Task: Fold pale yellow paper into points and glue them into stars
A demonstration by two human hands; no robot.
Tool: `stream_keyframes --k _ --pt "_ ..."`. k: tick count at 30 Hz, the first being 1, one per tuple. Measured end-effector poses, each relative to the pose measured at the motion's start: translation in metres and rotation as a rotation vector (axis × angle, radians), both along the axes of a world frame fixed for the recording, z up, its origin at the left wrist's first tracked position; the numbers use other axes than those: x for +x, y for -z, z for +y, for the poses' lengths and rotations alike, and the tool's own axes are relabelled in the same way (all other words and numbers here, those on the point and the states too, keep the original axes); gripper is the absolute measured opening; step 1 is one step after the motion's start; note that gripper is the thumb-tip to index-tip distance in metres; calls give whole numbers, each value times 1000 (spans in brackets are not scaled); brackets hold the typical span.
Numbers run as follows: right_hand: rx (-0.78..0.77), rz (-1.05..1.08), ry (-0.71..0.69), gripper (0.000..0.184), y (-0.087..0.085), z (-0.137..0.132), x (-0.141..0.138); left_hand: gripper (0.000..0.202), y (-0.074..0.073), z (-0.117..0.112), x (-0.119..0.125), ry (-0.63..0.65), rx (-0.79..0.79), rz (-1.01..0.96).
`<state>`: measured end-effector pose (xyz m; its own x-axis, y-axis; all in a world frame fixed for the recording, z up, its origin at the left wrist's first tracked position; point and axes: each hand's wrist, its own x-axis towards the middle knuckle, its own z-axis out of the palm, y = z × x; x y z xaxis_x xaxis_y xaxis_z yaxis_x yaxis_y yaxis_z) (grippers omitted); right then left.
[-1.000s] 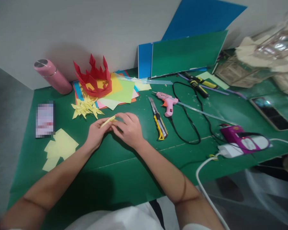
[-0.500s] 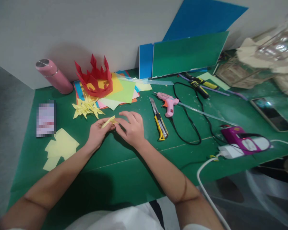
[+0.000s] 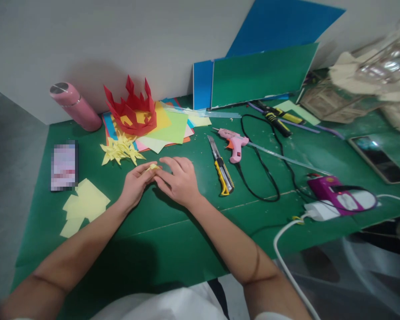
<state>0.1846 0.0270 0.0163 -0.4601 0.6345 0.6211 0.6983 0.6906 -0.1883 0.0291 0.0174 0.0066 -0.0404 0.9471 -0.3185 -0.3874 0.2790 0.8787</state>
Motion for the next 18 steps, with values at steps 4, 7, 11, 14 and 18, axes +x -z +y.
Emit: stream_keyframes --k 4,7,11,14,18 --pt "-34 38 -45 17 -1 0 0 41 -1 1 0 -12 2 2" --pt "-143 196 -132 17 3 2 0 41 -1 2 1 -28 -6 -4" --pt "-278 442 -124 31 12 8 -3 41 1 1 1 -34 -14 11" --pt "-342 440 -101 16 16 11 -4 41 2 1 1 -27 -13 57" --pt "-350 417 -97 6 15 11 -4 40 1 0 1 -10 13 88"
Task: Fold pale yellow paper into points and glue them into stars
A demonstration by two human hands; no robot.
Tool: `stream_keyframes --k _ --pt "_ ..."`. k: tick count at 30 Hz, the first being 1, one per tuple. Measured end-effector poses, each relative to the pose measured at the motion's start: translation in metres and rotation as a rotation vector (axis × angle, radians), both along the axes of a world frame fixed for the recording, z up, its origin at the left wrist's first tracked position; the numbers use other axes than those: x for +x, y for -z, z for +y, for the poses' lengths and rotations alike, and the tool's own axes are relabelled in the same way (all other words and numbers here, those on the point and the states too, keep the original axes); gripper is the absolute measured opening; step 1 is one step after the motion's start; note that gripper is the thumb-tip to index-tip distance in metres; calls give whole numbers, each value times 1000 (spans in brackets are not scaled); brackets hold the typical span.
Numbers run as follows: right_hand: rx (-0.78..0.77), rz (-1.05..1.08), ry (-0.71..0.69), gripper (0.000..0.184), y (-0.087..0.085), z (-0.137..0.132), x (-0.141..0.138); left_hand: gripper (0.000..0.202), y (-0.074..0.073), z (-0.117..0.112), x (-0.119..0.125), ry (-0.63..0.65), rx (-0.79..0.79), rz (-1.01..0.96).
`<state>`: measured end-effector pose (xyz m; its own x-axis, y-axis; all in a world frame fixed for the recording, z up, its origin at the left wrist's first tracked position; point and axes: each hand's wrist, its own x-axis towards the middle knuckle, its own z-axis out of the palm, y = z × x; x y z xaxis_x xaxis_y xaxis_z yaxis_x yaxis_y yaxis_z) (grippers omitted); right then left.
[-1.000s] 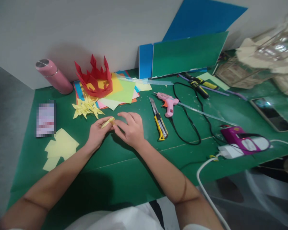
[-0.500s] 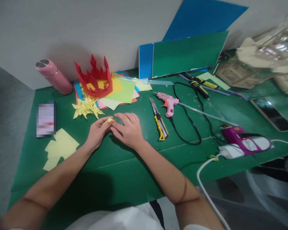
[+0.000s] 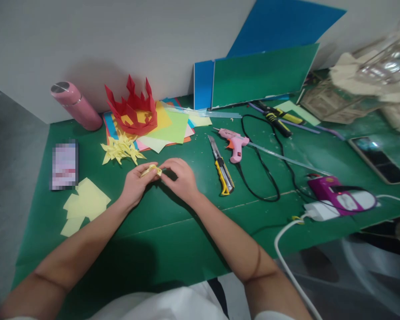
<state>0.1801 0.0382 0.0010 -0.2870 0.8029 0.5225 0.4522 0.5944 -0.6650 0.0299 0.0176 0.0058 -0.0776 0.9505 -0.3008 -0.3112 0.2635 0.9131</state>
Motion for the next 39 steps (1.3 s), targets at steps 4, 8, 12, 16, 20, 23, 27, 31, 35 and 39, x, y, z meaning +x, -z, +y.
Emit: stream_keyframes --k 4,8,12,16,20,23,27,31,35,39 --pt "9 -6 -19 7 1 0 1 33 -1 0 -1 15 32 31" --pt "28 -23 -18 10 3 -1 2 29 0 0 0 -4 32 43" --pt "18 -25 8 11 2 -1 2 31 2 1 0 -6 32 55" --pt "-5 3 40 12 0 -2 1 35 3 1 0 5 40 15" --pt "-19 31 43 14 -1 -3 0 31 1 -1 1 -24 67 -16" --pt "-65 61 32 14 -2 -3 0 31 1 -2 2 -23 71 -15" --pt "-94 139 7 11 -1 -3 0 30 2 -3 1 -17 86 14" --pt "-103 195 -11 7 0 -3 -1 29 1 -3 0 0 121 52" --pt "-99 239 -37 7 -1 -3 1 28 0 -4 1 20 159 -3" --pt "-69 257 -63 6 -1 -3 2 28 -1 -4 2 50 147 -118"
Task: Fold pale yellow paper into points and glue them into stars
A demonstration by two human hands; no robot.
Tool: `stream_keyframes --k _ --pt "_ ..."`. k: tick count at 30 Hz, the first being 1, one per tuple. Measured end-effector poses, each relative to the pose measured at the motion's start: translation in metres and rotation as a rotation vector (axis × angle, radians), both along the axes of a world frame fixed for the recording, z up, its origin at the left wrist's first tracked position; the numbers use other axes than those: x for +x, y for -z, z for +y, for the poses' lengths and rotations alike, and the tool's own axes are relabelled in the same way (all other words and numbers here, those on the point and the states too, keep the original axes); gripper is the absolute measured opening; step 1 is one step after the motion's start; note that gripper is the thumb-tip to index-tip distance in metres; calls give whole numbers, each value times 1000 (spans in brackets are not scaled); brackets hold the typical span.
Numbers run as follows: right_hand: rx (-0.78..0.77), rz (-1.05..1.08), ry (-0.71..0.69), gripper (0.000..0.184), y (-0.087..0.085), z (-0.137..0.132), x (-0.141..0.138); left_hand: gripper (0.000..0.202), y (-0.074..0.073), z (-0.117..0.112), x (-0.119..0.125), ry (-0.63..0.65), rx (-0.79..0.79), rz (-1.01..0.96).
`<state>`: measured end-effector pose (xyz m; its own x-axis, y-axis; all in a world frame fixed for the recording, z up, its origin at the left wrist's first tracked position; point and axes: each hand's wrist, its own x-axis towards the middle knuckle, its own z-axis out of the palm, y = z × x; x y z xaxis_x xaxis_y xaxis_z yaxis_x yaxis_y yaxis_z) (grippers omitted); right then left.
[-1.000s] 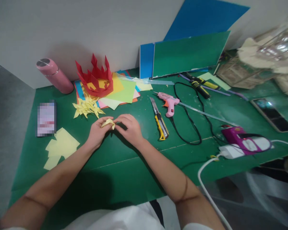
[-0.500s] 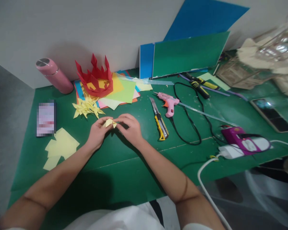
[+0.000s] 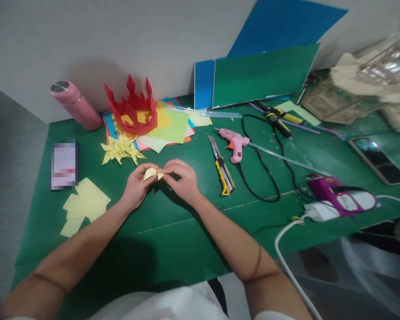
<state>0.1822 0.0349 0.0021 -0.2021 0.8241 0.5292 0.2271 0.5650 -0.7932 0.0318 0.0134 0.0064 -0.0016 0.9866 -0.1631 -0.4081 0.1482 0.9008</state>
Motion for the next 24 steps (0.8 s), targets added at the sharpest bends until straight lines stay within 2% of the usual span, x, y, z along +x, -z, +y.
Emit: stream_keyframes --k 9,12,18,24 --pt "14 66 -47 4 -1 -1 -1 26 -5 -2 1 66 -83 -119" --pt "22 42 -32 9 -1 -1 -2 28 -5 -2 2 62 -97 -122" --pt "152 -21 -24 13 0 -2 -1 28 -1 0 2 35 -99 -99" --pt "159 -21 -30 13 1 -3 0 29 -5 -1 3 48 -166 -156"
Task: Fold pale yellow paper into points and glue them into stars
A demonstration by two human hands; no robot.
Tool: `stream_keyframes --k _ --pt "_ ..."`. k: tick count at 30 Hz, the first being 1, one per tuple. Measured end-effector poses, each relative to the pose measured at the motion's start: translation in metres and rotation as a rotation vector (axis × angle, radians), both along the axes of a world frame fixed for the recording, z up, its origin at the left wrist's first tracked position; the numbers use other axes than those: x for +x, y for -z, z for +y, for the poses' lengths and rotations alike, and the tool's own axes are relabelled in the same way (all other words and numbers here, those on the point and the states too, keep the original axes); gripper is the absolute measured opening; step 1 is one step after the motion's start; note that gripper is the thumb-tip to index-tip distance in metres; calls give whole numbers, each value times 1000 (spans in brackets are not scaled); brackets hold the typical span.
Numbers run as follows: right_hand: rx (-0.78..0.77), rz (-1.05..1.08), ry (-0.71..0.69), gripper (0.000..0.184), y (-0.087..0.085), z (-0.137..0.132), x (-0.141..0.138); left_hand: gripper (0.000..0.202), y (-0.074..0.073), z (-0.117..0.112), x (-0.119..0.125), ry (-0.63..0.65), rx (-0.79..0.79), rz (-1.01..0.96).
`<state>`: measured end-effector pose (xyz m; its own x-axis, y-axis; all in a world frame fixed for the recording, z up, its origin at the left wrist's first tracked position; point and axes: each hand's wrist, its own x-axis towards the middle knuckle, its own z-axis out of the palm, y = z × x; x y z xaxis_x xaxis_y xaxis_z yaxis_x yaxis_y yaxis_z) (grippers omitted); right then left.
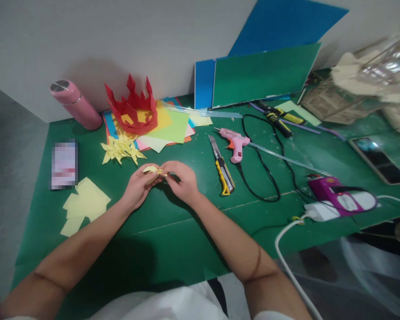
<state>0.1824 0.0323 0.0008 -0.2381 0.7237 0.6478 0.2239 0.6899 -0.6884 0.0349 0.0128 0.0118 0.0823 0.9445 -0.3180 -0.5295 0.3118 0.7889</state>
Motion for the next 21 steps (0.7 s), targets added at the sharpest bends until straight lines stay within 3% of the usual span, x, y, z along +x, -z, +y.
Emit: stream_keyframes --k 21 --pt "-108 96 -22 10 6 -1 0 33 -4 -1 0 38 -27 -8"
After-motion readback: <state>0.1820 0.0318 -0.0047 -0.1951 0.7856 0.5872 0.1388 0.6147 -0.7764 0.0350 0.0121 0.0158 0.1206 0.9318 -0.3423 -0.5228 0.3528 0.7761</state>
